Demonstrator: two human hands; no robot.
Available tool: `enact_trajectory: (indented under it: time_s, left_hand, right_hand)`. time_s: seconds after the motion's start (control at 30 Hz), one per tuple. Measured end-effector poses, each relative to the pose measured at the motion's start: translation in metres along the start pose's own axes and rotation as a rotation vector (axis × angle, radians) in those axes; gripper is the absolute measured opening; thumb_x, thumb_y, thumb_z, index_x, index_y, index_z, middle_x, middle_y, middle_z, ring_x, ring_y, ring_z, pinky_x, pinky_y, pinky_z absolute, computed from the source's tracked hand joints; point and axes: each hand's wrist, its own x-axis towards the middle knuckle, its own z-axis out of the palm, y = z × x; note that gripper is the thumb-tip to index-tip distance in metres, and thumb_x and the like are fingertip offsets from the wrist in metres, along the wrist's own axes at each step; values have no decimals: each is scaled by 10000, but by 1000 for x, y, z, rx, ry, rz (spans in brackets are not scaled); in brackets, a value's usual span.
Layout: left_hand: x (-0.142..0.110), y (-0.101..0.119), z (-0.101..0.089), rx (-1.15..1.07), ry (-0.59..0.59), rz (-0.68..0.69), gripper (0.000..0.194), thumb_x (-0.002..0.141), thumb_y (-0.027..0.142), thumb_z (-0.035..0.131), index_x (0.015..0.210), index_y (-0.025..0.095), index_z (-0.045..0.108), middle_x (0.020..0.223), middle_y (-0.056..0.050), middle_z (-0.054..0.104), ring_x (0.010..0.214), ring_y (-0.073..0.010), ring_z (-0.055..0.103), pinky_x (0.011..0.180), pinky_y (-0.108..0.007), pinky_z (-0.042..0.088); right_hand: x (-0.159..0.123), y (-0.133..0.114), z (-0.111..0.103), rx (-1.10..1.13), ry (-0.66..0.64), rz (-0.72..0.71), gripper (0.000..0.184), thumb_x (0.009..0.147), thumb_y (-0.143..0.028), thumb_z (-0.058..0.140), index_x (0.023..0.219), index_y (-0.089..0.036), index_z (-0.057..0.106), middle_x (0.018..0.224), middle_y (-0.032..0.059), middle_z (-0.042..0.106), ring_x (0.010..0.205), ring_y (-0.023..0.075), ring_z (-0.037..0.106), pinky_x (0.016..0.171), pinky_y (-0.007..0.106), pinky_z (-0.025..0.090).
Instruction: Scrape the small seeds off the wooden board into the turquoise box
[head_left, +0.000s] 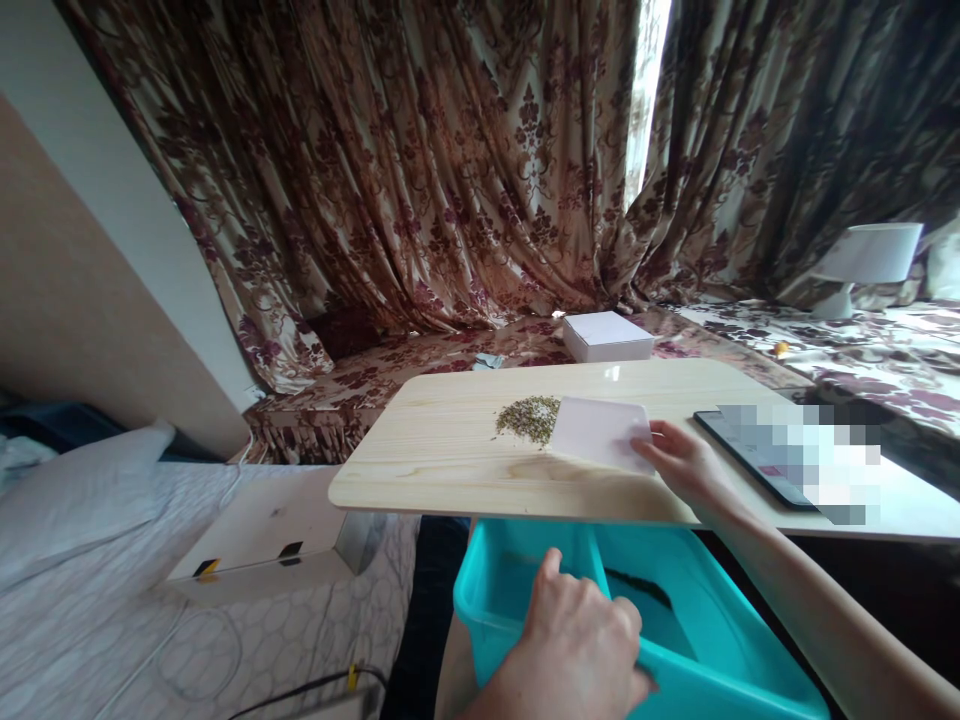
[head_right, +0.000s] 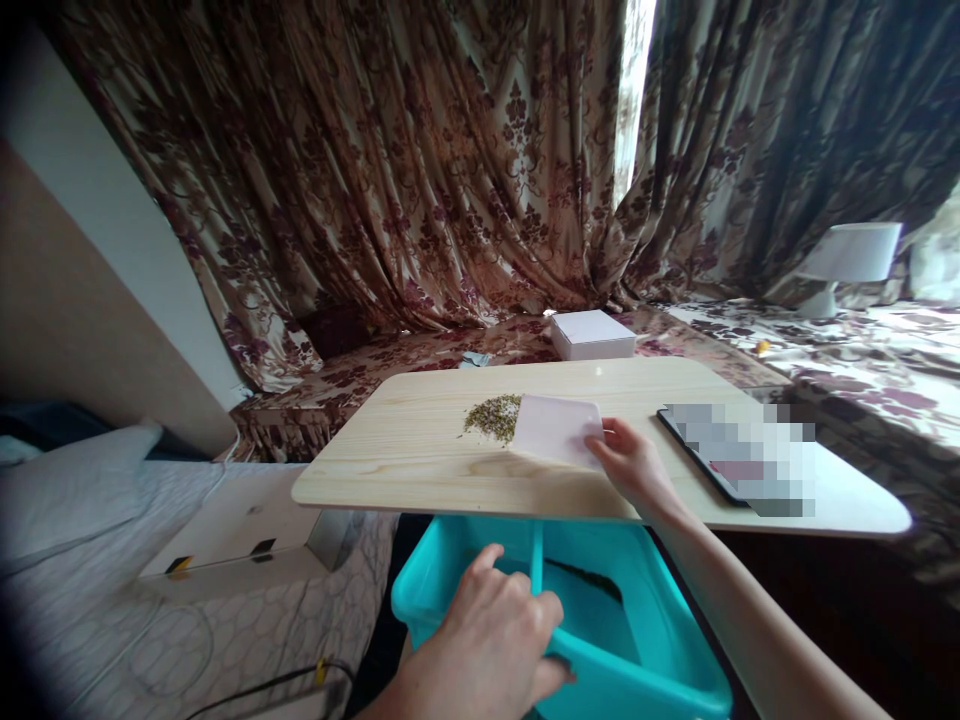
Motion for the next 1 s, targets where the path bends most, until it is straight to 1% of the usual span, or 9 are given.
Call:
enact_trajectory:
  time_s: [0.23, 0.43, 0.5, 0.6, 0.7, 0.8, 0.83, 0.9, 1.0]
  left_hand:
    - [2, -3, 6, 10, 29, 17, 281, 786, 410, 640, 907, 158, 658, 780, -86, 663, 816, -233, 597, 1009, -424, 250]
    - [2, -2, 6, 40, 32, 23, 306, 788, 436, 632, 922, 162, 652, 791, -78, 667, 813, -227, 597, 993, -430, 270]
    - [1, -2, 4, 43, 29, 29, 295, 798, 424, 625, 927, 160, 650, 792, -75, 666, 816, -224, 596, 988, -428, 280]
    - [1, -3, 2, 38, 30, 26, 296, 799, 426, 624, 923, 158, 651, 786, -76, 665, 813, -224, 596, 990, -431, 278]
    - [2, -2, 1, 35, 14, 18, 295, 784, 416, 644, 920, 154, 657, 794, -88, 669, 810, -232, 601, 979, -429, 291]
    - [2, -1, 0, 28, 15, 11, 279, 775, 388, 659, 915, 147, 664, 787, -94, 674, 805, -238, 606, 971, -425, 301]
    - [2, -1, 0, 22, 22, 6, 276, 774, 386, 659, 913, 147, 667, 784, -95, 674, 805, -239, 607, 972, -424, 301]
    - [-1, -3, 1, 6, 33, -10, 281, 768, 393, 664, 905, 147, 670, 781, -93, 673, 809, -238, 607, 973, -417, 304]
    - [-11, -13, 5, -21, 52, -44, 268, 753, 391, 675, 872, 151, 673, 788, -80, 666, 823, -231, 604, 979, -399, 305]
  right_hand:
    - [1, 2, 6, -57, 13, -26, 170, 640, -298, 616, 783, -218, 571, 773, 53, 729, 773, 230, 675, 685, 326, 503]
    - [2, 7, 12, -45, -35, -22, 281, 600, -392, 661, 794, -208, 573, 756, 66, 726, 759, 243, 672, 649, 321, 505]
    - [-2, 9, 16, -39, -74, -29, 325, 588, -443, 672, 792, -209, 573, 747, 65, 723, 754, 245, 668, 633, 318, 505]
    - [-14, 8, 22, -13, -183, -24, 359, 595, -486, 671, 801, -209, 573, 737, 57, 715, 735, 234, 659, 606, 302, 500]
    - [-31, 3, 27, 20, -301, -27, 357, 623, -496, 665, 800, -200, 576, 715, 43, 700, 698, 211, 643, 563, 280, 488]
    - [-44, -4, 27, -6, -373, -72, 323, 643, -477, 671, 767, -188, 594, 691, 28, 677, 666, 187, 620, 546, 263, 475]
    - [-45, -5, 25, -15, -376, -85, 320, 640, -472, 679, 760, -186, 600, 686, 27, 673, 664, 184, 615, 550, 261, 475]
    - [-41, -8, 17, -9, -324, -99, 335, 619, -477, 695, 761, -187, 609, 692, 31, 674, 677, 189, 618, 573, 267, 482]
    - [-21, -9, -1, 46, -111, -96, 367, 588, -480, 713, 796, -195, 614, 762, 53, 697, 720, 204, 636, 643, 291, 495]
